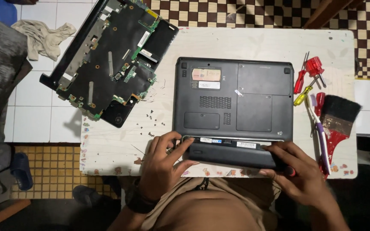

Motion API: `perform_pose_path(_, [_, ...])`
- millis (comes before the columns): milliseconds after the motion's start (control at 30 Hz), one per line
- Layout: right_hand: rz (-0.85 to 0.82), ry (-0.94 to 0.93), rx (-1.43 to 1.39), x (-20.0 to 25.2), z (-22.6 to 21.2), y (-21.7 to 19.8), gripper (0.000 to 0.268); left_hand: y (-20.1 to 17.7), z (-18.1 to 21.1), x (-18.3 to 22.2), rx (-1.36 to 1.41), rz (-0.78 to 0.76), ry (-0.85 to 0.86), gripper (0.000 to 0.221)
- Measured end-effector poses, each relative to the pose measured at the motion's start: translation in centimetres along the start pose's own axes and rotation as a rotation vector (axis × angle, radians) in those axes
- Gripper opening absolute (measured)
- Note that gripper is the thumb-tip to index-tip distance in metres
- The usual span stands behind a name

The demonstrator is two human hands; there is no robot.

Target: Disassembling a laptop by removing screws, the battery, and the bottom casing to access internal components.

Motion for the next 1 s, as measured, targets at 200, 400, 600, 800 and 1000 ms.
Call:
perform_pose_path(200, [0.039, 0.123, 0.021, 0.6, -1.5, -0.1, 0.055, 0.0, 0.5, -0.2, 0.125, -0.050, -0.018, 0.056])
perform_pose_path(400, [0.319, 0.065, 0.109, 3.0, -3.5, 1.7, 0.055, 1.7, 3.1, -0.6, 1.153, 0.152, -0.674, 0.084])
perform_pose_path(600, [0.579, 0.151, 0.117, 4.5, -5.5, 5.7, 0.054, 6.0, 5.9, 0.0, 1.269, 0.078, -0.834, 0.033])
perform_pose_path(800, [0.563, 0.238, -0.022, 5.8, 0.1, 2.3, 0.061, 0.0, 5.7, -7.2, 1.126, -0.534, -0.607, 0.063])
perform_pose_path(1000, [0.552, 0.141, -0.429, 1.2, 0.1, -4.1, 0.078, 2.5, 6.7, -10.2, 0.595, -1.080, -0.204, 0.087])
Point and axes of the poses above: each hand's wrist, its own x-axis away from the middle knuckle, its own y-axis out of the palm, z = x × y, the point moved 6 cm from there along -x, towards the middle knuckle, and after that the axes turned 5 degrees about x, right-handed, at the moved point
